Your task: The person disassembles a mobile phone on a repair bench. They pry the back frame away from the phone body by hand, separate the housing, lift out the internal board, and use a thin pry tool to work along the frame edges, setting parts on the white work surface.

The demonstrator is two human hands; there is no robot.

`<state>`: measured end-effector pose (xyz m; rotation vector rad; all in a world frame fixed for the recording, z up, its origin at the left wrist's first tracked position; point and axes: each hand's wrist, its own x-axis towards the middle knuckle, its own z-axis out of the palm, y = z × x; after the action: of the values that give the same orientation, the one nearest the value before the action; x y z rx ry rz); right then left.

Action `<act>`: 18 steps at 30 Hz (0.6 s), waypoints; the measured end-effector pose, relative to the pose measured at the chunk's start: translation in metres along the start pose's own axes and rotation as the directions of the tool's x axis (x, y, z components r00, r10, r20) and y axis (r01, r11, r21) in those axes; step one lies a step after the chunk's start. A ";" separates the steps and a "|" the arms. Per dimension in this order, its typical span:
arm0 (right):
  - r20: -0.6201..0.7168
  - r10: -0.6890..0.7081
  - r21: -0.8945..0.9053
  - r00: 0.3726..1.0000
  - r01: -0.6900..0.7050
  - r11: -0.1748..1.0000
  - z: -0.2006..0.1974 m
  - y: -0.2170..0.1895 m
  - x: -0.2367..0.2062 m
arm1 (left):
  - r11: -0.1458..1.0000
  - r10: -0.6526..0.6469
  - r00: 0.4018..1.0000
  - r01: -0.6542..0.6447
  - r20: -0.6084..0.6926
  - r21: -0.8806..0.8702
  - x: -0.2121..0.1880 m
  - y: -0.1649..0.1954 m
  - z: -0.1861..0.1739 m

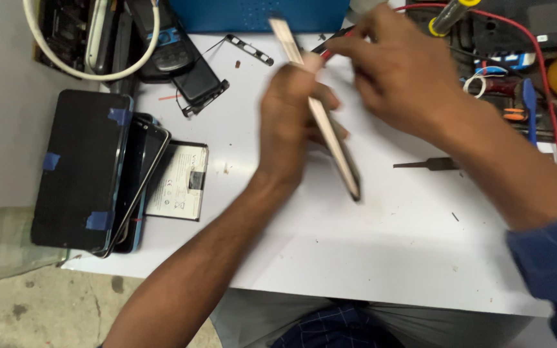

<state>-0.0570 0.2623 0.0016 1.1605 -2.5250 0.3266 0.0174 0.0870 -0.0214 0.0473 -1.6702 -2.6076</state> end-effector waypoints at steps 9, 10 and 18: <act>0.071 0.065 -0.057 0.995 -0.061 0.996 0.026 0.013 0.006 | 0.989 -0.051 0.958 0.088 -0.282 0.120 0.027 0.021 -0.036; 0.066 0.063 -0.058 0.996 -0.059 0.997 0.028 0.015 0.009 | 0.983 -0.080 0.959 0.122 -0.272 0.139 0.029 0.020 -0.036; 0.006 0.054 0.006 0.999 -0.054 0.999 0.040 0.012 0.019 | 0.984 -0.024 0.981 0.057 -0.193 0.168 0.031 0.015 -0.041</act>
<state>-0.0868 0.2430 -0.0284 1.0988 -2.5654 0.3450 -0.0113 0.0418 -0.0251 0.3299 -1.8366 -2.3886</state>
